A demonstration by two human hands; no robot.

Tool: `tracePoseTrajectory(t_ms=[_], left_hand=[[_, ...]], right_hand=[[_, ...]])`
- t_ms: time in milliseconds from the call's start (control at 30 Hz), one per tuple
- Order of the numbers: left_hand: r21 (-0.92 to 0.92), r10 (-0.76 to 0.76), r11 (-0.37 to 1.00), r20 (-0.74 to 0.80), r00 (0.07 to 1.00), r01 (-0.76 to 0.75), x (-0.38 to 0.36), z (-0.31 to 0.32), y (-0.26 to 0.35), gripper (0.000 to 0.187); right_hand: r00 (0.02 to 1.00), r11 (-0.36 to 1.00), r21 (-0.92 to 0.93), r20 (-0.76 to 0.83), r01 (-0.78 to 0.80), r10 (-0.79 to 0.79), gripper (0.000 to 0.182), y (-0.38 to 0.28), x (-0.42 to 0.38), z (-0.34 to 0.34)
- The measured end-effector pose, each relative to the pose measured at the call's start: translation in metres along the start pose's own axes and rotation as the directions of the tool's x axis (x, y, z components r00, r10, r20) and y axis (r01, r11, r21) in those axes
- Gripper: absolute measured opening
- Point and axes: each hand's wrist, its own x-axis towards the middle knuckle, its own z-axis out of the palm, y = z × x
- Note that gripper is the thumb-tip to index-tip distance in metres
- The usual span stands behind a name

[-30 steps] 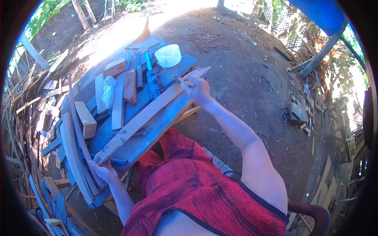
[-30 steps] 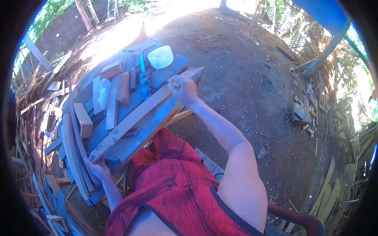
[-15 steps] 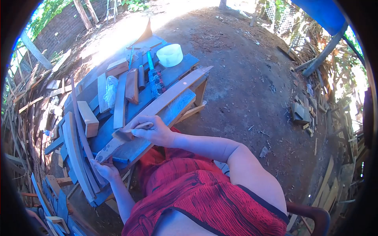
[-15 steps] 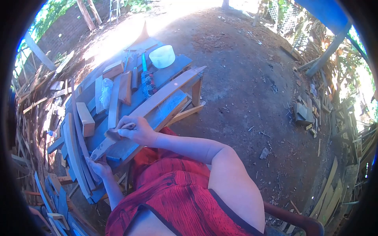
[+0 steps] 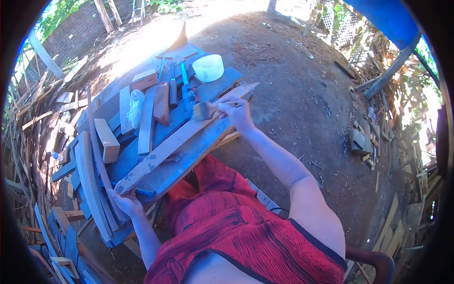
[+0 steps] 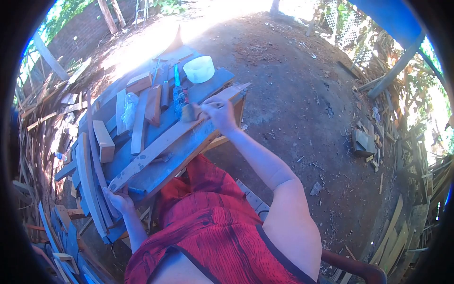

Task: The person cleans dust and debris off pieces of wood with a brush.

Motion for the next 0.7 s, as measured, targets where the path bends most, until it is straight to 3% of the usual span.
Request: tracePoseTrajectory(t_ms=[67, 133, 167, 233, 267, 333, 433, 567, 633, 667, 700], left_hand=[[0.001, 0.005, 1.000, 0.000, 1.000, -0.005, 0.000, 0.000, -0.001, 0.052], [0.003, 0.012, 1.000, 0.000, 1.000, -0.012, 0.000, 0.000, -0.001, 0.051], [0.002, 0.015, 1.000, -0.005, 1.000, -0.015, 0.000, 0.000, -0.001, 0.051], [0.001, 0.018, 1.000, -0.009, 1.000, -0.018, 0.000, 0.000, -0.001, 0.051], [0.006, 0.012, 1.000, -0.009, 1.000, -0.012, 0.001, -0.001, -0.002, 0.052], [0.013, 0.005, 1.000, -0.009, 1.000, -0.005, 0.003, -0.003, -0.003, 0.052], [0.021, 0.001, 1.000, 0.015, 1.000, -0.002, 0.003, -0.004, -0.003, 0.053], [0.018, 0.019, 1.000, 0.003, 1.000, -0.019, 0.000, -0.001, -0.002, 0.053], [0.012, 0.017, 1.000, -0.008, 1.000, -0.017, 0.000, -0.001, 0.000, 0.053], [-0.012, -0.013, 1.000, 0.049, 0.999, 0.014, 0.001, -0.003, 0.002, 0.052], [-0.035, -0.043, 0.998, 0.107, 0.993, 0.047, -0.001, -0.004, 0.006, 0.050]], right_hand=[[0.999, 0.999, -0.042, -0.051, 0.006, -0.008, 0.007, 0.002, 0.013, -0.020], [0.962, 0.893, -0.430, -0.162, 0.131, -0.219, 0.009, 0.003, 0.023, -0.033], [0.962, 0.894, -0.428, -0.161, 0.133, -0.220, 0.009, 0.004, 0.028, -0.037], [0.872, 0.709, -0.680, -0.219, 0.185, -0.438, 0.012, 0.002, 0.032, -0.040], [0.872, 0.710, -0.680, -0.221, 0.185, -0.438, 0.012, 0.002, 0.032, -0.040], [0.856, 0.584, -0.771, -0.102, 0.254, -0.507, 0.015, -0.002, 0.029, -0.037], [0.854, 0.533, -0.779, 0.008, 0.331, -0.520, 0.014, 0.000, 0.013, -0.023], [0.877, 0.562, -0.738, 0.083, 0.373, -0.473, 0.013, -0.001, -0.010, -0.004], [0.905, 0.695, -0.598, 0.134, 0.398, -0.403, 0.016, -0.003, -0.020, 0.004], [0.906, 0.695, -0.599, 0.132, 0.397, -0.403, 0.016, -0.002, -0.022, 0.007], [0.928, 0.807, -0.467, 0.102, 0.362, -0.358, 0.014, -0.001, -0.024, 0.011]])
